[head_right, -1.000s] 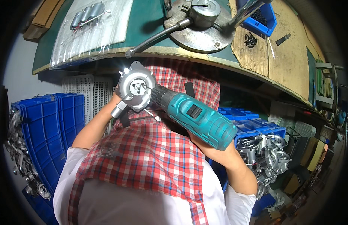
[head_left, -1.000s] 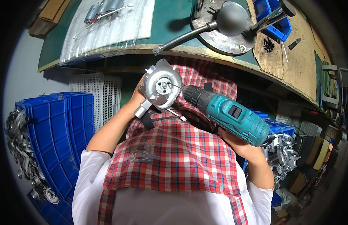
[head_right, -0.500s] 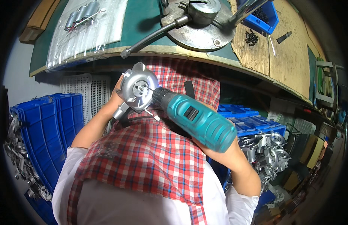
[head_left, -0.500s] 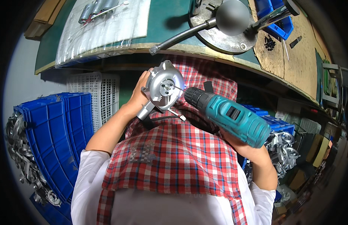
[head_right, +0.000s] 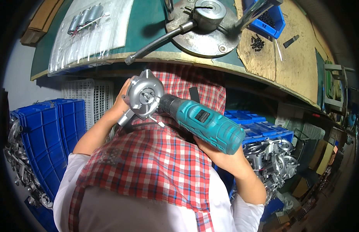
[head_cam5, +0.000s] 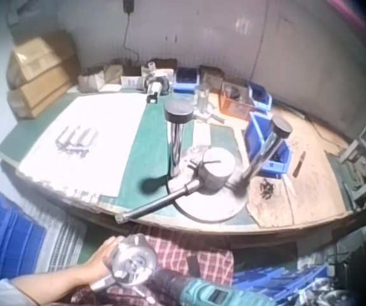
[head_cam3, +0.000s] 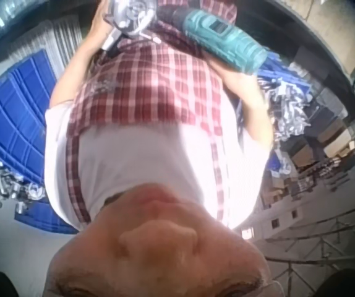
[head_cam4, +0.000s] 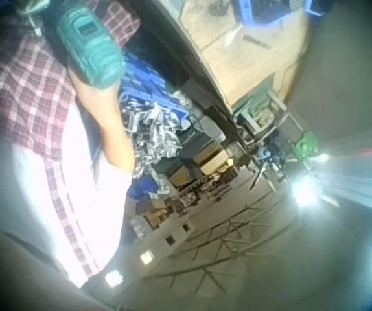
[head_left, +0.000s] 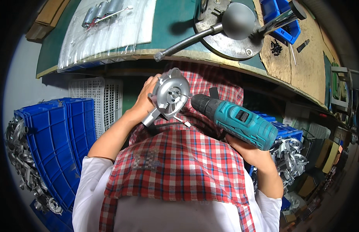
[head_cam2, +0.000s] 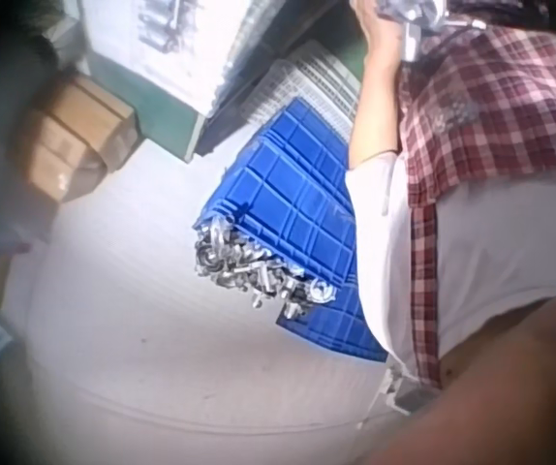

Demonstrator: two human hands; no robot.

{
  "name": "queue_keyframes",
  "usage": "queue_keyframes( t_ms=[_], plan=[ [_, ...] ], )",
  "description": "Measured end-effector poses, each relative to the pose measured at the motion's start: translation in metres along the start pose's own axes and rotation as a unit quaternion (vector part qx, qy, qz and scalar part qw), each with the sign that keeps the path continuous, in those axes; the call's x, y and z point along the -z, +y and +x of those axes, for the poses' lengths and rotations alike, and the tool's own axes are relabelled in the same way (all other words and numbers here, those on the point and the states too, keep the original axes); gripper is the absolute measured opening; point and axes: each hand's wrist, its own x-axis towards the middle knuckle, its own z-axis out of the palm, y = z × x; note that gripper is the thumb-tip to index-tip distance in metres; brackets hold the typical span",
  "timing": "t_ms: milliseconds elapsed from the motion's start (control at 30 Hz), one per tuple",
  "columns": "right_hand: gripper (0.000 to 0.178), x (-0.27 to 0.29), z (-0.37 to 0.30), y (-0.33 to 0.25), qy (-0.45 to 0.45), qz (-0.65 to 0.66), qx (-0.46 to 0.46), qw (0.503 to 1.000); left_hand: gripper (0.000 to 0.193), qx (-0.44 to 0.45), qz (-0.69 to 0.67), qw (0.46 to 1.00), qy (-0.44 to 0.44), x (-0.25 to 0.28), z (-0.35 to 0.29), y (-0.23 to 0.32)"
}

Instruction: The person assembles mechanical components by inserting a motor into a metal housing, securing it with screws using a power drill, and placing the finished unit into a blue crate. The process is repeated for multiple units.

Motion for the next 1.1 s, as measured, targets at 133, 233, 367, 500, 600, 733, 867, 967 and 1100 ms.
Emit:
queue_keyframes(
  t_ms=[133,233,367,500,600,733,867,967,1100],
  plan=[
    [0.027,0.003,-0.006,-0.008,0.02,-0.048,0.069,0.996,0.049,-0.014,-0.015,1.0,0.004,-0.001,0.002,-0.012],
    [0.027,0.004,-0.01,-0.005,-0.015,-0.038,0.068,0.997,0.05,-0.003,-0.015,1.0,-0.015,0.0,0.002,-0.011],
    [0.027,-0.004,-0.008,0.003,-0.022,-0.026,0.057,0.998,0.052,0.006,-0.046,0.999,0.001,-0.004,0.001,-0.022],
    [0.026,-0.005,-0.006,0.005,-0.014,-0.032,0.071,0.997,0.052,-0.003,-0.032,0.999,0.004,-0.005,0.003,-0.021],
    [0.026,0.001,0.001,0.002,-0.04,-0.078,0.128,0.988,0.052,-0.011,-0.006,1.0,0.005,0.0,0.003,-0.012],
    [0.043,-0.003,0.008,-0.014,-0.026,0.012,0.082,0.996,0.054,0.003,-0.016,1.0,-0.003,-0.001,0.003,-0.015],
    [0.051,0.003,0.011,-0.011,-0.051,-0.041,0.105,0.992,0.056,0.022,-0.021,0.999,-0.014,0.005,0.002,0.001],
    [0.051,0.003,0.014,-0.015,-0.044,-0.036,0.094,0.994,0.055,-0.013,0.035,0.999,-0.021,0.004,0.002,-0.002],
    [0.044,0.003,0.012,-0.011,-0.06,-0.037,0.088,0.994,0.052,-0.021,0.026,0.999,-0.022,0.005,0.002,0.0]
  ],
)
